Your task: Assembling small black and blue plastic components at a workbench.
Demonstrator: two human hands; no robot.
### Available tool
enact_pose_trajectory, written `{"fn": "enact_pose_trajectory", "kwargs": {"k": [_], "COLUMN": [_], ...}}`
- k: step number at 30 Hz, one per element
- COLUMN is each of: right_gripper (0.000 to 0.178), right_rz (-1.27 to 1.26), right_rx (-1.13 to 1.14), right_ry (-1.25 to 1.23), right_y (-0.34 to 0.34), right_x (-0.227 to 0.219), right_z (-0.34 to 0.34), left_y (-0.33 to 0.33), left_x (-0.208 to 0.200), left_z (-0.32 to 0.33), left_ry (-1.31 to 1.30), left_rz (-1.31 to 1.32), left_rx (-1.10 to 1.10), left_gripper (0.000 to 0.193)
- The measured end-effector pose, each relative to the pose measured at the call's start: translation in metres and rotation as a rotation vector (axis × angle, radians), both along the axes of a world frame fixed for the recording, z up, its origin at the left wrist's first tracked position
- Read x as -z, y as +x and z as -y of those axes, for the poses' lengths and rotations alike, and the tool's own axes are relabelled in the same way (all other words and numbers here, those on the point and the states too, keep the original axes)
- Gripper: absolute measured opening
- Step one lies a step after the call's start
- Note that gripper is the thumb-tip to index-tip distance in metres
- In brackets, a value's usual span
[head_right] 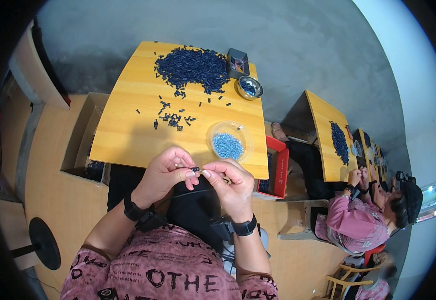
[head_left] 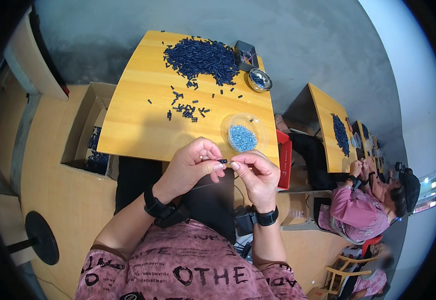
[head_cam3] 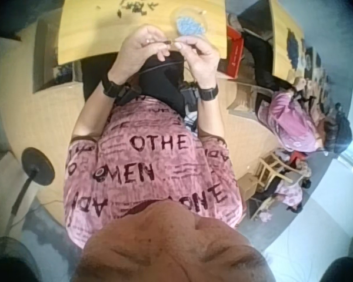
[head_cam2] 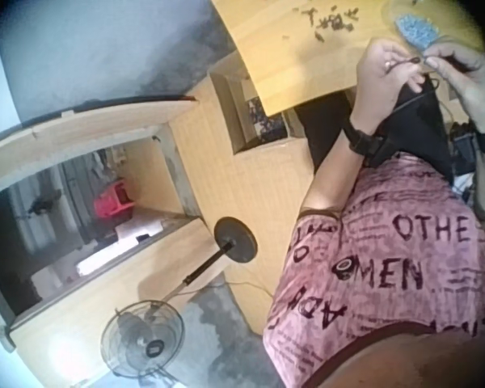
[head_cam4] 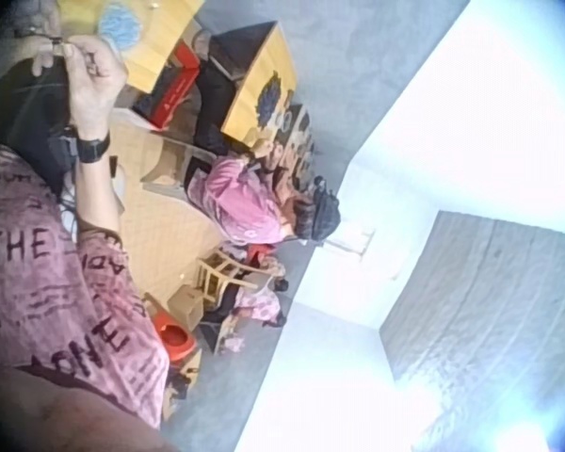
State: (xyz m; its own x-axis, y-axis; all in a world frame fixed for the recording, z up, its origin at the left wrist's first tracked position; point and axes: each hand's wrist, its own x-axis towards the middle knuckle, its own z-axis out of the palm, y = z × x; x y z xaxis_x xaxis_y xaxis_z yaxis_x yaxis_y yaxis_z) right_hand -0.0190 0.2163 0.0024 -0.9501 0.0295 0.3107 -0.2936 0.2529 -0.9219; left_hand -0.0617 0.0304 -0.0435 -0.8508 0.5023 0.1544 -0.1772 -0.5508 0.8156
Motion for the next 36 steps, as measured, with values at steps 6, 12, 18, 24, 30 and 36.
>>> {"fn": "enact_pose_trajectory", "kwargs": {"k": [6,12,18,24,30,36], "right_gripper": [0.01,0.01,0.012,0.013,0.014,0.014], "right_rz": [0.004,-0.175,-0.286,0.078,0.301,0.373], "right_rx": [-0.003,0.051,0.044,-0.136,-0.278,-0.313], "right_ry": [0.122,0.243,0.378,0.049,-0.153,-0.116], "right_y": [0.006,0.004,0.005,0.004,-0.001,-0.012], "right_x": [-0.002,-0.002,0.0,0.006,0.016,0.031], "right_z": [0.01,0.02,0.025,0.022,0.032,0.049], "left_y": [0.007,0.011,0.013,0.017,0.024,0.026], "left_x": [0.0,0.002,0.0,0.005,0.013,0.02], "left_z": [0.011,0.018,0.024,0.031,0.05,0.066], "left_ry": [-0.075,-0.141,-0.18,-0.07,-0.122,-0.158], "left_rz": [-0.046,-0.122,-0.209,-0.141,0.02,0.057], "left_rx": [-0.036,-0.115,-0.158,-0.116,-0.098,-0.178], "left_gripper": [0.007,0.004,0.004,0.005,0.009,0.011]}}
